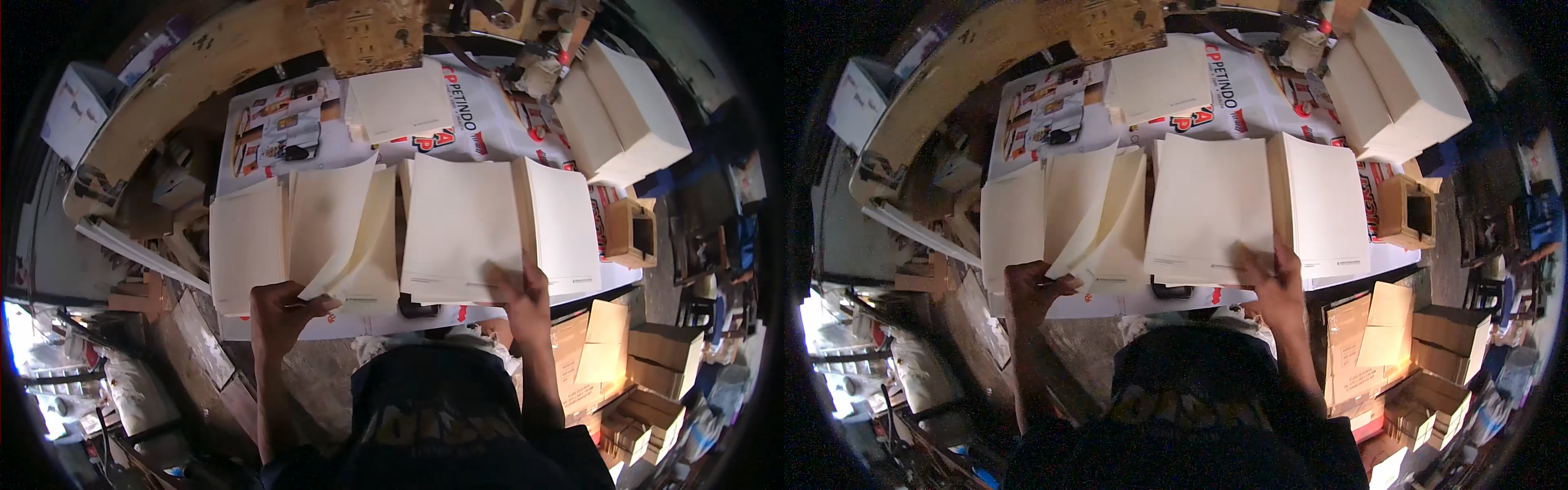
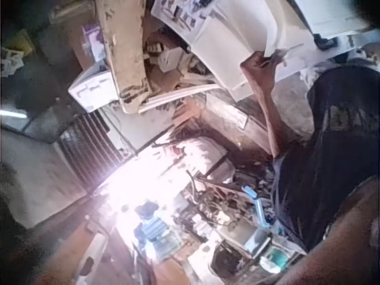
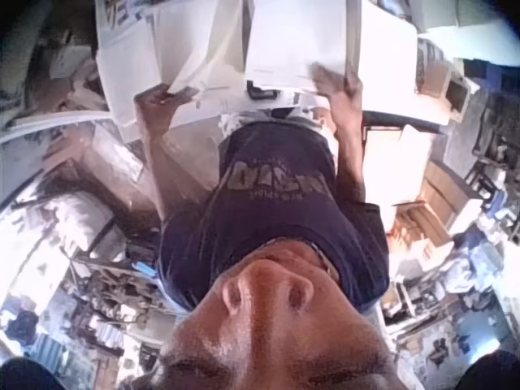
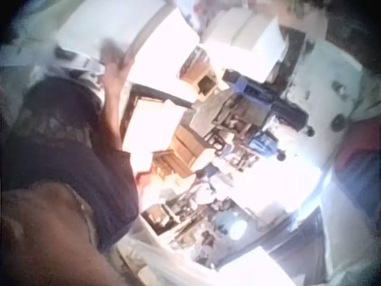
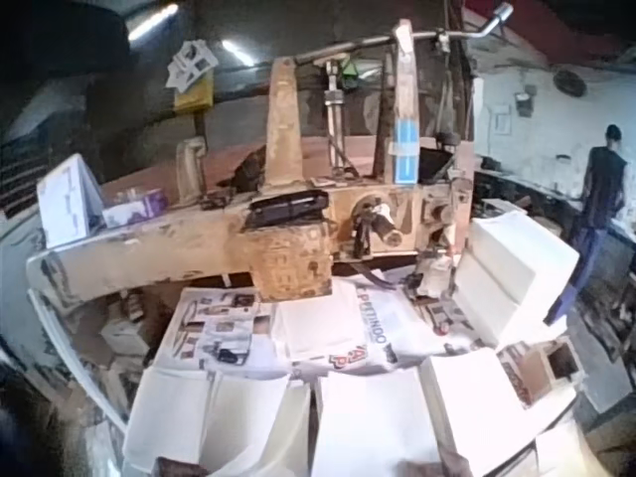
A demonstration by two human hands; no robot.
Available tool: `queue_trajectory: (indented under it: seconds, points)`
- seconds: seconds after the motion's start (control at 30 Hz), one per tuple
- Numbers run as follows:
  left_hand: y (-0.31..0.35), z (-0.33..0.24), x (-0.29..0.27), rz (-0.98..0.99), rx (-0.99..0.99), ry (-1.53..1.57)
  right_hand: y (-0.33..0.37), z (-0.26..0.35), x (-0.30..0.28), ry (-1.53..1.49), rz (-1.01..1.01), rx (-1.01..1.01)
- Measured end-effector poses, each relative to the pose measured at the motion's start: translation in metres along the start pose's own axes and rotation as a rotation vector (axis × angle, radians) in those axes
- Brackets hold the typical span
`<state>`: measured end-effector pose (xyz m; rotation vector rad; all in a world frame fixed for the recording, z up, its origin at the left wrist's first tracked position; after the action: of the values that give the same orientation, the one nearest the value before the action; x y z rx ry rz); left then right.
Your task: The person organizes and stacks paper folders by hand, picking up sheets from different piles on a table and folding or combining them.
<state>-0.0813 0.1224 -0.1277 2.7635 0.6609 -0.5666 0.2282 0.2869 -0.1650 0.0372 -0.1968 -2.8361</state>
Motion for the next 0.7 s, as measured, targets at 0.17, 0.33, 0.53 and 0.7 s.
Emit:
queue_trajectory:
  seconds: [0.17,0.33,0.53,0.7]
  points:
    - [0.02,0.042,-0.026,-0.384,0.021,0.349,0.014,0.035,0.02,-0.23,-0.04,0.111]
    - [0.008,0.059,-0.053,-0.395,0.209,1.2,0.023,0.022,0.083,0.042,0.219,0.173]
    - [-0.014,0.066,-0.042,-0.127,0.093,-0.373,0.019,-0.02,0.171,-0.758,0.479,0.253]
    - [0.004,-0.018,-0.049,-0.307,0.257,-0.556,0.035,0.012,0.157,-0.775,0.65,0.237]
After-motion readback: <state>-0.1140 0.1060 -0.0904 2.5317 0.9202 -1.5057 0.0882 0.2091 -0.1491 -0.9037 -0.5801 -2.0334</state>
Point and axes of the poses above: each hand's wrist, its own y-axis away from the middle knuckle, its own x-axis out of the palm, z = x × y, the point moved 5 cm from there along -y, towards the middle knuckle, and after that the axes turned 2 degrees about -y, right-handed, at the moved point
